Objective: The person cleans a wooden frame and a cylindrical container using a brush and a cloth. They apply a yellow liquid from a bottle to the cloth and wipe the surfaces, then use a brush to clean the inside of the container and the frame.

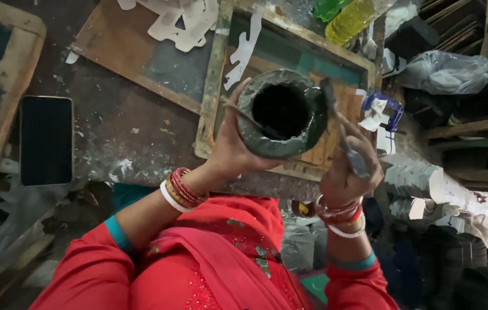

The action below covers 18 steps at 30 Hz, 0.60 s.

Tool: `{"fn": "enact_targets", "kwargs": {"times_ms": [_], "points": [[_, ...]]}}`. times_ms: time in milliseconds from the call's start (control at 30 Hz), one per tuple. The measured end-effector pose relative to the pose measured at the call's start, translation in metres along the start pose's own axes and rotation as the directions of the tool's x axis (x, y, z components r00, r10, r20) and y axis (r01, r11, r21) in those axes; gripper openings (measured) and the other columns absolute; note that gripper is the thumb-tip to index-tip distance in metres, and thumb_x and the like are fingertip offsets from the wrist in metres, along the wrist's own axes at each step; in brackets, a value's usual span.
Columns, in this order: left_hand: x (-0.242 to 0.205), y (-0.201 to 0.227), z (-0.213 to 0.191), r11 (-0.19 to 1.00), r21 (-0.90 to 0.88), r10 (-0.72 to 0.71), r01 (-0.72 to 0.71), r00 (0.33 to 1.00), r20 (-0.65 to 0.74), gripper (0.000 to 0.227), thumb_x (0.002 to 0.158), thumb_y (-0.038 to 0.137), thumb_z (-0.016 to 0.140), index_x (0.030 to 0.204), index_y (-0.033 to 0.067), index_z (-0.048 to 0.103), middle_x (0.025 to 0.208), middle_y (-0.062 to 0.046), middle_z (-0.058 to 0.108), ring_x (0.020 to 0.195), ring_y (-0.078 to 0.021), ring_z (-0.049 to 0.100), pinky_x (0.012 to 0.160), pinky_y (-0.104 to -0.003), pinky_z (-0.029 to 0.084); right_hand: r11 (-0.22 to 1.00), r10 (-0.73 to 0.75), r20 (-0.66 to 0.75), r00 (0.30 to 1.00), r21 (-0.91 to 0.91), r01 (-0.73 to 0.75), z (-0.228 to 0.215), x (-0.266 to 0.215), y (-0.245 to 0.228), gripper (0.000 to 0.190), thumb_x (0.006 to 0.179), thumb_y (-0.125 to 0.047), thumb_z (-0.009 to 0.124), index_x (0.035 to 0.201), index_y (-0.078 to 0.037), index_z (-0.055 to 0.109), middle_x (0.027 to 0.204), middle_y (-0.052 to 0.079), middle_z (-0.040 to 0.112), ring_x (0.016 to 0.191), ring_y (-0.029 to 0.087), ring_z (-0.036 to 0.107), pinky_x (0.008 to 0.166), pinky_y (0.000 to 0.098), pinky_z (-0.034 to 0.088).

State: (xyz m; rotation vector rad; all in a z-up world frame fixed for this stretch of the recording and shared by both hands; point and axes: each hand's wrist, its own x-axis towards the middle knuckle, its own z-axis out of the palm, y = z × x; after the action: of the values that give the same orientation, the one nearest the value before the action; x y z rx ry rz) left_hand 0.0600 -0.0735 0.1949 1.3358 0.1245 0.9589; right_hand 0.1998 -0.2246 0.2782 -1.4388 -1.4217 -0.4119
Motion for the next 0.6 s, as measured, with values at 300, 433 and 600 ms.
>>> {"fn": "enact_targets", "kwargs": {"times_ms": [300, 433, 600], "points": [[-0.003, 0.000, -0.024, 0.991, -0.126, 0.033, -0.042, 0.997, -0.067, 0.139, 0.066, 0.021, 0.104, 0.166, 0.0116, 0.009, 0.162, -0.012, 0.040, 0.153, -0.0256, 0.046, 0.130, -0.043, 0.045, 0.959, 0.144, 0.280, 0.949, -0.278, -0.063, -0.013, -0.027, 0.042, 0.020, 0.109, -0.003, 0.064, 0.129, -0.001, 0.067, 0.111, 0.018, 0.078, 0.088, 0.018, 0.075, 0.075, 0.0267, 0.058], [-0.010, -0.013, -0.063, 0.997, -0.030, 0.071, -0.073, 0.996, -0.046, 0.130, 0.069, 0.018, 0.104, 0.167, 0.0111, 0.019, 0.157, -0.013, 0.045, 0.149, -0.0257, 0.047, 0.127, -0.041, 0.043, 0.744, 0.457, 0.104, 0.884, -0.589, -0.315, -0.038, -0.025, 0.080, 0.013, 0.104, -0.015, 0.076, 0.103, -0.004, 0.069, 0.083, 0.012, 0.072, 0.074, 0.014, 0.069, 0.068, 0.0286, 0.053], [-0.040, -0.037, -0.090, 0.895, 0.446, 0.044, 0.018, 0.991, -0.128, 0.126, 0.063, 0.027, 0.105, 0.161, 0.0091, 0.027, 0.152, -0.014, 0.051, 0.142, -0.0281, 0.053, 0.119, -0.043, 0.046, 0.911, 0.409, 0.409, 0.816, -0.239, -0.336, -0.017, 0.022, 0.044, 0.030, 0.102, -0.014, 0.071, 0.130, -0.004, 0.065, 0.107, 0.013, 0.076, 0.087, 0.017, 0.072, 0.074, 0.0336, 0.059]]}}
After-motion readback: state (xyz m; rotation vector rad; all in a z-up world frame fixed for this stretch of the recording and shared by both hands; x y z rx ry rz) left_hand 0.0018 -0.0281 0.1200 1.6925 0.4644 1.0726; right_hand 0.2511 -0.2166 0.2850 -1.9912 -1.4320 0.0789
